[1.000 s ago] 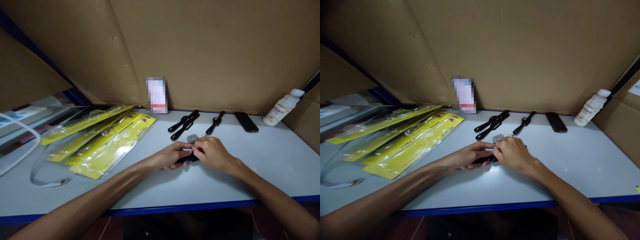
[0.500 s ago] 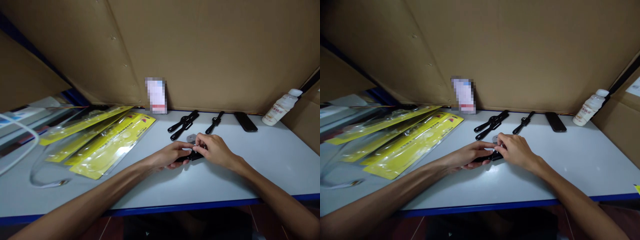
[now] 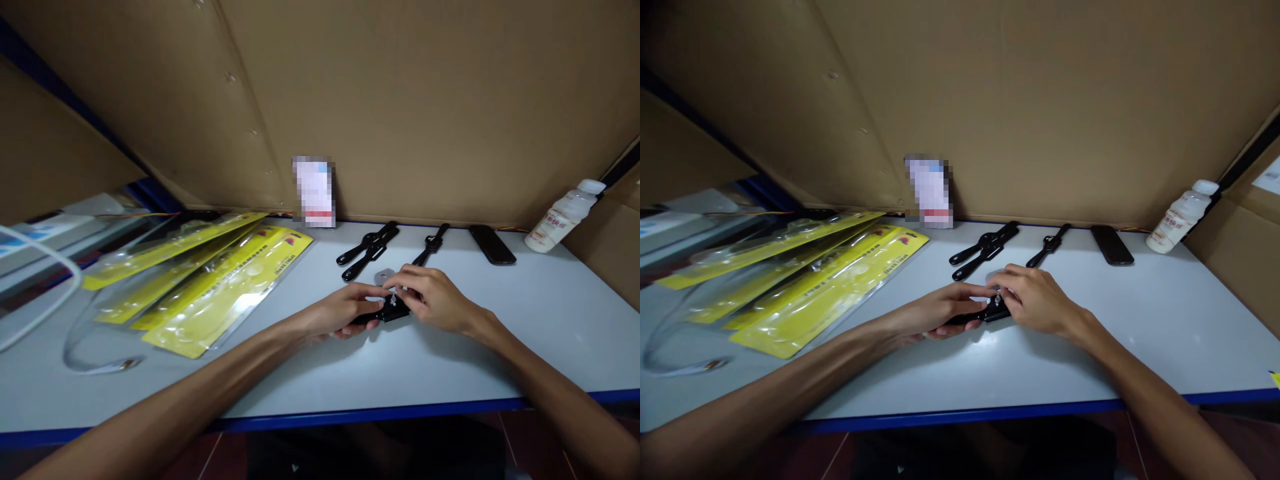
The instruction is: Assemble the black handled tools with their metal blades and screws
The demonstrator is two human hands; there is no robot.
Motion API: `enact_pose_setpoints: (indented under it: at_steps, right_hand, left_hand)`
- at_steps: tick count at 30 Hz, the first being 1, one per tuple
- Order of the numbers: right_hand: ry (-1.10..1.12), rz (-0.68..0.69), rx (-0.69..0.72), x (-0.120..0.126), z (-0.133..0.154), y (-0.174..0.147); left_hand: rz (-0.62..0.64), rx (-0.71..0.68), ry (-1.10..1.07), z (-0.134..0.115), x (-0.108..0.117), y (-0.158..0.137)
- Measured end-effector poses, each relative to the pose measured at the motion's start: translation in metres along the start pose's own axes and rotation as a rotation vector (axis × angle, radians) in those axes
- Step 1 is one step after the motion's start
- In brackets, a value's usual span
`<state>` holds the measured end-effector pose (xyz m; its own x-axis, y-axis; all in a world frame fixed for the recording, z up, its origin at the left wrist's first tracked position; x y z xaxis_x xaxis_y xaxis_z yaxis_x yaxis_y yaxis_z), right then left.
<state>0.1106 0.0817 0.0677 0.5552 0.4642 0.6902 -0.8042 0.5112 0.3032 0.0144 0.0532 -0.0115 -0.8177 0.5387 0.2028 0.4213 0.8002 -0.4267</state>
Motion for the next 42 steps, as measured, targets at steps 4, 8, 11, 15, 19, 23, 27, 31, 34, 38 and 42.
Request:
enact_pose_setpoints:
  at_steps: [4,8,11,15,19,23,27,31,34,38,42]
  right_hand:
    - [-0.037,0.090,-0.010,0.000,0.006,-0.003]
    - [-0.082,0.072,-0.004,-0.001,0.003,-0.003]
    - [-0.104,0.051,0.047,-0.005,0.003,-0.003]
    - [-0.181,0.015,0.048,-0.009,0.005,-0.001]
    - [-0.197,-0.035,-0.094,-0.011,-0.004,0.002]
    - [-0.152,-0.065,-0.201,-0.013,-0.014,0.001]
    - [-0.151,-0.066,-0.234,-0.014,-0.016,0.000]
    - [-0.094,-0.082,-0.250,-0.007,-0.017,-0.001]
    - [-0.040,-0.056,-0.073,-0.002,-0.003,0.000]
    - [-0.015,0.033,0.120,-0.001,0.015,-0.004]
    - [-0.104,0.093,0.171,-0.005,0.018,-0.005]
  left_hand:
    - [0.015,-0.035,0.000,-0.001,-0.001,0.000]
    - [0.009,-0.017,0.002,0.000,0.000,0.001]
    - [0.006,-0.017,0.010,-0.001,0.000,0.001]
    - [0.003,-0.026,-0.002,-0.002,0.000,0.001]
    - [0.002,-0.023,0.002,-0.003,-0.002,0.000]
    - [0.001,0.001,0.017,-0.003,-0.001,0.000]
    - [0.007,0.005,0.009,-0.002,-0.001,0.000]
    - [0.018,0.005,0.007,0.000,-0.001,0.001]
    - [0.015,-0.001,0.006,0.000,0.000,0.001]
    - [0.023,-0.040,0.002,-0.002,-0.001,0.002]
    - [0.026,-0.042,0.005,-0.002,-0.002,0.002]
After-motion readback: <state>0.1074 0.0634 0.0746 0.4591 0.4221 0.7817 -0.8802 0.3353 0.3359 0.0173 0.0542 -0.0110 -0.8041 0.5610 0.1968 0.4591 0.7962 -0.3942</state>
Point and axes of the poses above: each hand's wrist, its own y-axis towards the middle knuckle, its own x-axis out of the back of the hand, z = x × y, the point moved 9 cm from there along y, towards the middle knuckle, and after that the axes turned 13 degrees about y, right-handed, at the moved point
